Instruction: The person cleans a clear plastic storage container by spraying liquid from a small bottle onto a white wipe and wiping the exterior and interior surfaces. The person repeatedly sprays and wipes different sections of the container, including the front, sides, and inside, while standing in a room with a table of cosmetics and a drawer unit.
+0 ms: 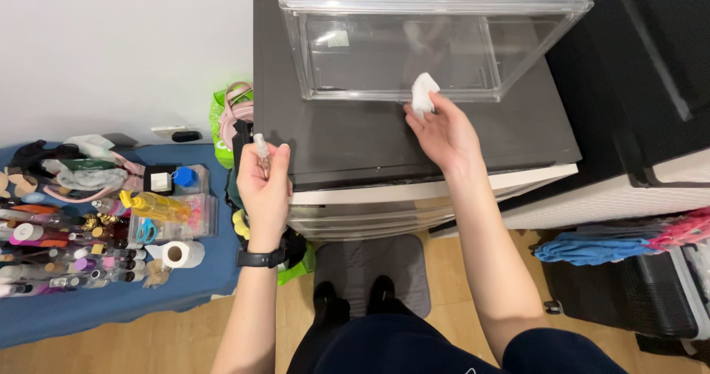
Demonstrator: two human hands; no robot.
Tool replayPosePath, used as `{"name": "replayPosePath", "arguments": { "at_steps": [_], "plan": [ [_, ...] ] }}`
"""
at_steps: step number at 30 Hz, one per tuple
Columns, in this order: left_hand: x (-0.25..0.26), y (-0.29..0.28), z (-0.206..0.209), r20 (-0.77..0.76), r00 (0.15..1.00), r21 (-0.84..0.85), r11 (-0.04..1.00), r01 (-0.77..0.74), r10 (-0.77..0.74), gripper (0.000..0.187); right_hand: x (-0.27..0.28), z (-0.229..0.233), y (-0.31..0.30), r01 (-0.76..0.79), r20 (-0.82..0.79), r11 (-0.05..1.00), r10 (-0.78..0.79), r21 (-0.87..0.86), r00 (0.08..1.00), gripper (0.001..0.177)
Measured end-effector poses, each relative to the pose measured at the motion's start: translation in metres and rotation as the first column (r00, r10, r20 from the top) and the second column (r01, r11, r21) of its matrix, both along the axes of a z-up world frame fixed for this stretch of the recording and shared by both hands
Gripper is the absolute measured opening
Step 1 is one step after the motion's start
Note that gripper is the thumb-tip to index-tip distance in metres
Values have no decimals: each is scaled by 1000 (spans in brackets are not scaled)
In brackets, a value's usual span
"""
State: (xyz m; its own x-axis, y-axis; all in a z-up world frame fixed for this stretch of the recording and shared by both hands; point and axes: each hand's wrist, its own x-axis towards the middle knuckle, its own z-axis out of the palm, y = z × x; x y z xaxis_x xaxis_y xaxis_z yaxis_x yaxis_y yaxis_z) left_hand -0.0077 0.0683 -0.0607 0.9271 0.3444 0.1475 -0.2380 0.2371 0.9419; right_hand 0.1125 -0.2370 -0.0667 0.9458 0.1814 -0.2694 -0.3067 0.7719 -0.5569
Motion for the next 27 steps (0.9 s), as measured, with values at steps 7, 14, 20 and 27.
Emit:
{"name": "replayPosePath", "arguments": {
  "at_steps": [7, 14, 20, 27],
  "plan": [
    [-9, 4, 11, 81, 988, 314, 938, -150, 131, 21, -79, 24, 0, -11, 95, 999, 16, -50, 995, 33],
    [-20, -8, 27, 113, 993, 296, 955, -20, -15, 50, -169, 77, -7, 82, 298, 936, 26, -343, 954, 27],
    [-31, -27, 53, 219, 975, 255, 967, -14, -44, 57, -182, 96, -11, 161, 611, 919, 103, -361, 785, 19],
    [-28, -37, 66, 366, 931, 264, 958, -107, 3, 53, -158, 71, -27, 148, 663, 856, 263, -496, 701, 13]
  ]
}}
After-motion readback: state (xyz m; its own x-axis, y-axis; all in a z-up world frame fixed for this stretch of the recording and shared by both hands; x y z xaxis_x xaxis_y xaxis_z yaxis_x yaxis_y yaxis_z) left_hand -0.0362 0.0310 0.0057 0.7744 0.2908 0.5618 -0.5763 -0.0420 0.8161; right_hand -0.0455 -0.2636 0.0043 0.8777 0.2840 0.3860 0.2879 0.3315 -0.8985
